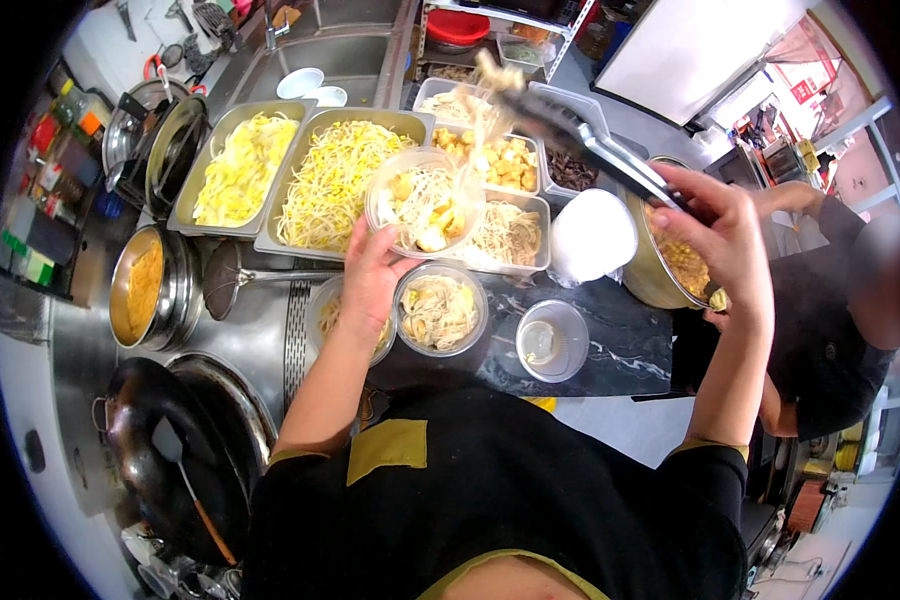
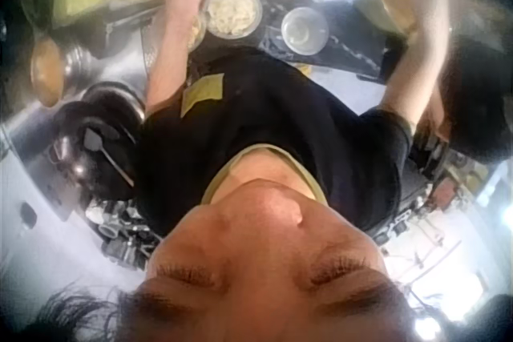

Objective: The person uses tongs to transfer various ingredients, including bean sprouts, wood ear mushrooms, tofu, and noodles, from large containers into small plastic bowls. They repeatedly fill the bowls with different combinations of these items in a busy kitchen environment.

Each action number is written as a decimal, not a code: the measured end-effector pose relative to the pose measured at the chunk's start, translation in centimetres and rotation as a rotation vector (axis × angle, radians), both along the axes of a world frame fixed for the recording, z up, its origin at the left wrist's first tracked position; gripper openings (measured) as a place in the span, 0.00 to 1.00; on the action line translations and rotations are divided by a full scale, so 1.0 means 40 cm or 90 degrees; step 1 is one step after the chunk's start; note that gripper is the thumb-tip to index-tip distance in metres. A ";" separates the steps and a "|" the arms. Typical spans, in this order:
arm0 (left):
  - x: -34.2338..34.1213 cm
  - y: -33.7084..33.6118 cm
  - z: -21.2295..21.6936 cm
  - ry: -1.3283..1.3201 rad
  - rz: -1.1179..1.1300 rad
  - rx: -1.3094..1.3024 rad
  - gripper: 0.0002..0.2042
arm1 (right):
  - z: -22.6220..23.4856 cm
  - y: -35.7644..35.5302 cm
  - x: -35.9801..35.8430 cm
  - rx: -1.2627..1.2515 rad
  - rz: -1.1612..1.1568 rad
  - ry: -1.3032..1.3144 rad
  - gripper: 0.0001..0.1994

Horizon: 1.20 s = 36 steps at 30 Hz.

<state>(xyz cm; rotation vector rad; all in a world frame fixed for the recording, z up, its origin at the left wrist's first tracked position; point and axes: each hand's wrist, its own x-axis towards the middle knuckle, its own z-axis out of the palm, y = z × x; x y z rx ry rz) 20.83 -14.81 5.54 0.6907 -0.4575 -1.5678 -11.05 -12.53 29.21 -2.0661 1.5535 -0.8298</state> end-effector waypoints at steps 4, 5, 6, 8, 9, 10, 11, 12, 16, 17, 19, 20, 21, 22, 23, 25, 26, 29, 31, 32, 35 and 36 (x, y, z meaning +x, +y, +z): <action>-0.015 0.008 0.010 0.031 0.014 -0.022 0.25 | -0.073 -0.014 0.042 -0.045 0.048 0.234 0.22; -0.014 0.009 0.012 0.039 0.019 -0.026 0.25 | -0.062 -0.016 0.050 -0.027 -0.007 0.263 0.22; -0.013 0.013 0.012 0.002 0.042 -0.012 0.25 | -0.055 -0.019 0.053 -0.006 -0.061 0.292 0.21; -0.003 0.020 0.010 -0.070 0.090 0.018 0.25 | -0.082 -0.044 0.046 -0.012 -0.060 0.361 0.20; 0.005 0.023 0.008 -0.055 0.093 -0.007 0.25 | -0.101 -0.053 0.037 -0.016 -0.065 0.398 0.20; 0.021 0.021 0.003 -0.041 0.092 -0.033 0.26 | -0.154 -0.062 0.032 -0.027 -0.069 0.447 0.18; 0.034 0.022 -0.004 -0.027 0.087 -0.056 0.27 | -0.223 -0.091 0.016 0.000 -0.056 0.536 0.17; 0.055 0.024 -0.017 -0.020 0.085 -0.034 0.27 | -0.284 -0.110 0.031 0.025 -0.045 0.581 0.17; 0.077 0.018 -0.034 -0.018 0.094 0.002 0.27 | -0.493 -0.166 0.035 0.005 -0.031 0.610 0.16; 0.076 0.023 -0.024 -0.024 0.098 0.002 0.27 | -0.516 -0.168 0.033 0.001 -0.053 0.617 0.15; 0.083 0.032 -0.012 -0.036 0.106 -0.004 0.27 | -0.532 -0.166 0.045 -0.009 -0.096 0.630 0.15; 0.085 0.035 -0.010 -0.039 0.105 -0.010 0.27 | -0.532 -0.162 0.040 0.004 -0.086 0.624 0.14; 0.090 0.039 -0.007 -0.042 0.107 -0.017 0.27 | -0.520 -0.158 0.036 0.016 -0.075 0.618 0.14; 0.094 0.042 -0.007 -0.049 0.103 -0.020 0.27 | -0.494 -0.153 0.038 0.026 -0.065 0.614 0.13; 0.100 0.046 -0.008 -0.056 0.099 -0.022 0.27 | -0.461 -0.144 0.036 0.042 -0.080 0.586 0.13; 0.107 0.050 -0.006 -0.068 0.099 -0.023 0.27 | -0.389 -0.121 0.020 0.031 -0.095 0.526 0.13; 0.110 0.052 -0.007 -0.074 0.105 -0.021 0.27 | -0.359 -0.111 0.013 0.025 -0.090 0.510 0.14; 0.110 0.051 -0.017 -0.085 0.114 -0.010 0.27 | -0.357 -0.112 0.028 0.026 -0.086 0.573 0.13; 0.094 0.035 -0.014 -0.078 0.101 -0.020 0.27 | -0.458 -0.143 0.021 0.008 -0.095 0.609 0.14; 0.092 0.036 -0.013 -0.074 0.099 -0.026 0.27 | -0.493 -0.148 0.037 -0.007 -0.092 0.625 0.14; 0.093 0.044 -0.004 -0.069 0.080 -0.039 0.27 | -0.514 -0.149 0.049 0.053 -0.092 0.629 0.13; 0.097 0.048 -0.004 -0.068 0.075 -0.041 0.28 | -0.490 -0.143 0.049 0.077 -0.099 0.604 0.13</action>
